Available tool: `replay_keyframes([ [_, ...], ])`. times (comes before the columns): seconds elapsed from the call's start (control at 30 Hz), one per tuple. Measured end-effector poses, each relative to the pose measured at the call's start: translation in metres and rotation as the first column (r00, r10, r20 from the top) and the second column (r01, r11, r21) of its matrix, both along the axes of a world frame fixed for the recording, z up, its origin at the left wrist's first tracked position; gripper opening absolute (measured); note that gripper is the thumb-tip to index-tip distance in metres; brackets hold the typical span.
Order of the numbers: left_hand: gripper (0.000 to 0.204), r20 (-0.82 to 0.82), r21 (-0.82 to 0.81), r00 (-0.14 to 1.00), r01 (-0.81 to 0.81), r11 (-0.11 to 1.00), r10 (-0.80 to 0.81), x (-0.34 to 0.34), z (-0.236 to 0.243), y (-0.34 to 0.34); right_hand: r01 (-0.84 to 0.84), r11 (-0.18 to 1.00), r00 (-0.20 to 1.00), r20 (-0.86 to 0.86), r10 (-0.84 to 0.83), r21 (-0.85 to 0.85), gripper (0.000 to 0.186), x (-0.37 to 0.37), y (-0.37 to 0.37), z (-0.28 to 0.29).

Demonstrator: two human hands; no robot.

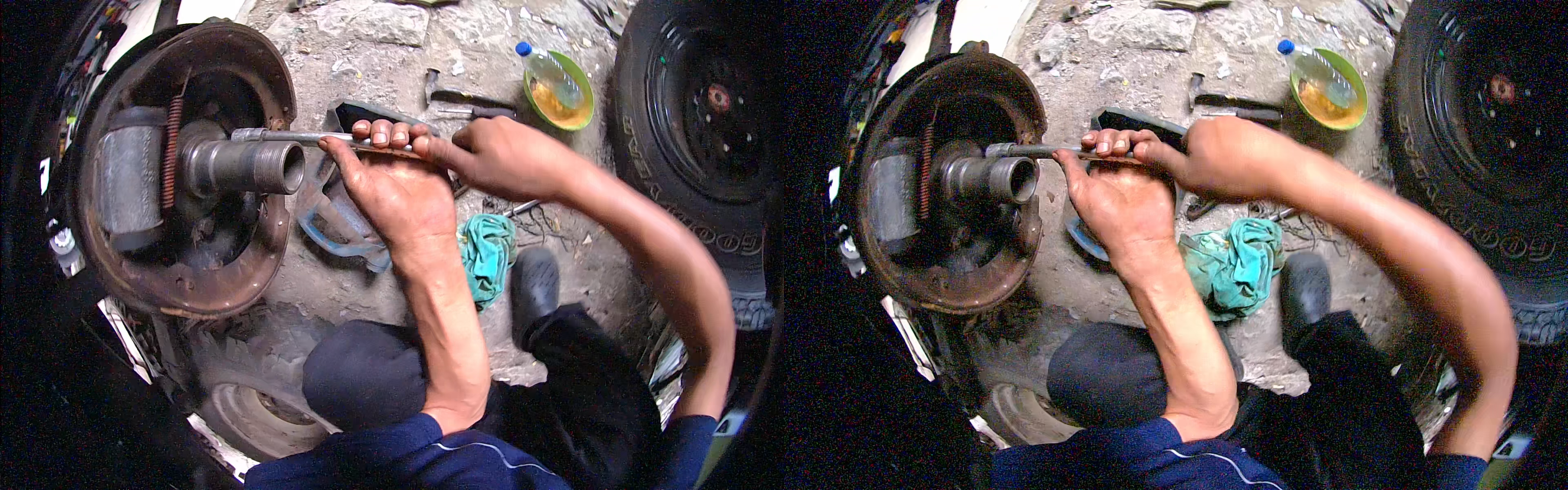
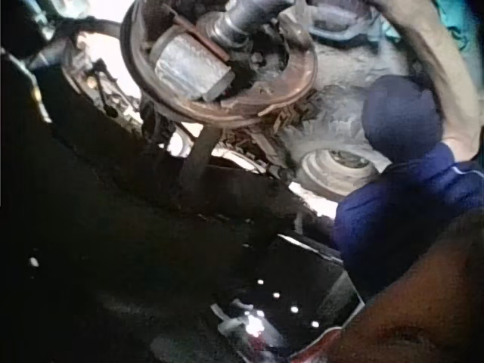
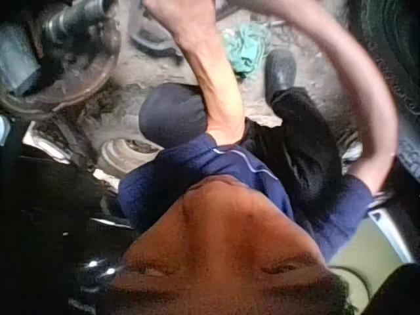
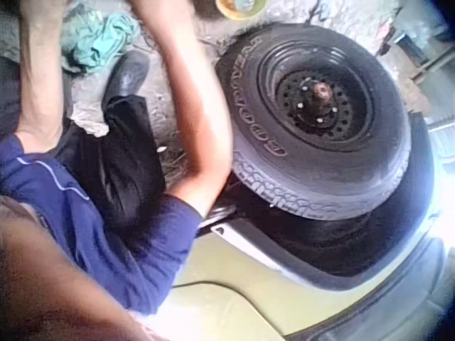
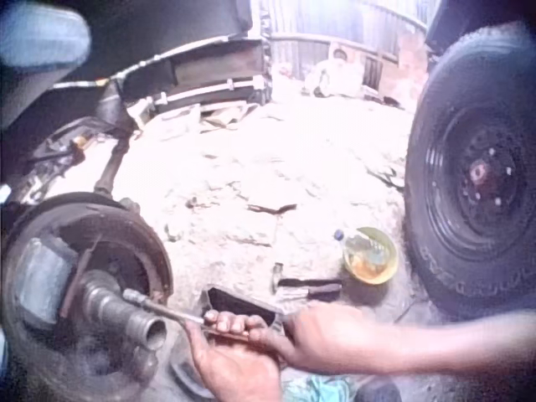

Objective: The person works on a vehicle's drum brake assembly using a socket wrench and an extension bar. They handle a metal bar and use a cloth rag to wipe components while sitting on the ground near the wheel hub.

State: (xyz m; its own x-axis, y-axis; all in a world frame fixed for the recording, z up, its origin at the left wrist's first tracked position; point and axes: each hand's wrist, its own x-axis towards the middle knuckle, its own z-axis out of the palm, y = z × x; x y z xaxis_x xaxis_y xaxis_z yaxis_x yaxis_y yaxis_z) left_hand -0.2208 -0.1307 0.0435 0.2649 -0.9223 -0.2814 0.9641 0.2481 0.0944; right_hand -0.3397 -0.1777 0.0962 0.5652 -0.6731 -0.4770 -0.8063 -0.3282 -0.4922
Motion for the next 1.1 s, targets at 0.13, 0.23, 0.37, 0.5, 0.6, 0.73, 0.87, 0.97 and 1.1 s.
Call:
replay_keyframes([
  [0.13, 0.039, -0.046, 0.009, 0.999, -0.023, 1.0, 0.024, 0.001, 0.007, 0.007, 0.154, 0.793, 0.984, 0.163, -0.07, -0.59, 0.039, -0.009, 0.044, -0.006],
  [0.23, 0.04, -0.121, 0.047, 0.992, -0.022, 0.999, 0.028, -0.005, 0.019, 0.007, 0.208, 0.64, 0.962, 0.272, 0.002, -0.74, 0.032, -0.019, 0.053, -0.012],
  [0.37, 0.047, -0.078, 0.05, 0.997, 0.004, 0.999, 0.0, -0.001, 0.012, 0.009, 0.034, 0.695, 0.989, 0.125, 0.081, -0.718, 0.029, -0.021, 0.051, -0.021],
  [0.5, 0.048, -0.153, -0.307, 0.986, 0.019, 0.951, -0.069, -0.006, -0.007, 0.003, -0.004, 0.763, 0.989, 0.109, 0.097, -0.646, 0.025, -0.022, 0.047, -0.02],
  [0.6, 0.049, -0.033, -0.561, 0.997, 0.039, 0.827, -0.069, -0.014, -0.016, -0.006, 0.004, 0.806, 0.981, 0.157, 0.11, -0.592, 0.022, -0.02, 0.045, -0.022],
  [0.73, 0.052, -0.061, -0.702, 0.977, 0.103, 0.704, -0.203, -0.015, -0.014, -0.015, -0.018, 0.829, 0.971, 0.189, 0.148, -0.56, 0.021, -0.021, 0.039, -0.018],
  [0.87, 0.049, 0.102, -0.158, 0.992, 0.089, 0.983, -0.073, -0.012, -0.003, -0.007, 0.011, 0.898, 0.956, 0.268, 0.12, -0.44, 0.034, -0.021, 0.034, -0.014],
  [0.97, 0.047, 0.202, 0.326, 0.975, 0.02, 0.945, -0.09, -0.023, 0.022, -0.008, -0.191, 0.905, 0.881, 0.34, 0.329, -0.38, 0.027, -0.029, 0.019, -0.019],
  [1.1, 0.043, 0.19, 0.297, 0.98, -0.007, 0.955, -0.052, -0.023, 0.023, -0.009, -0.03, 0.986, 0.961, 0.276, -0.017, 0.165, 0.062, -0.026, 0.0, 0.002],
])
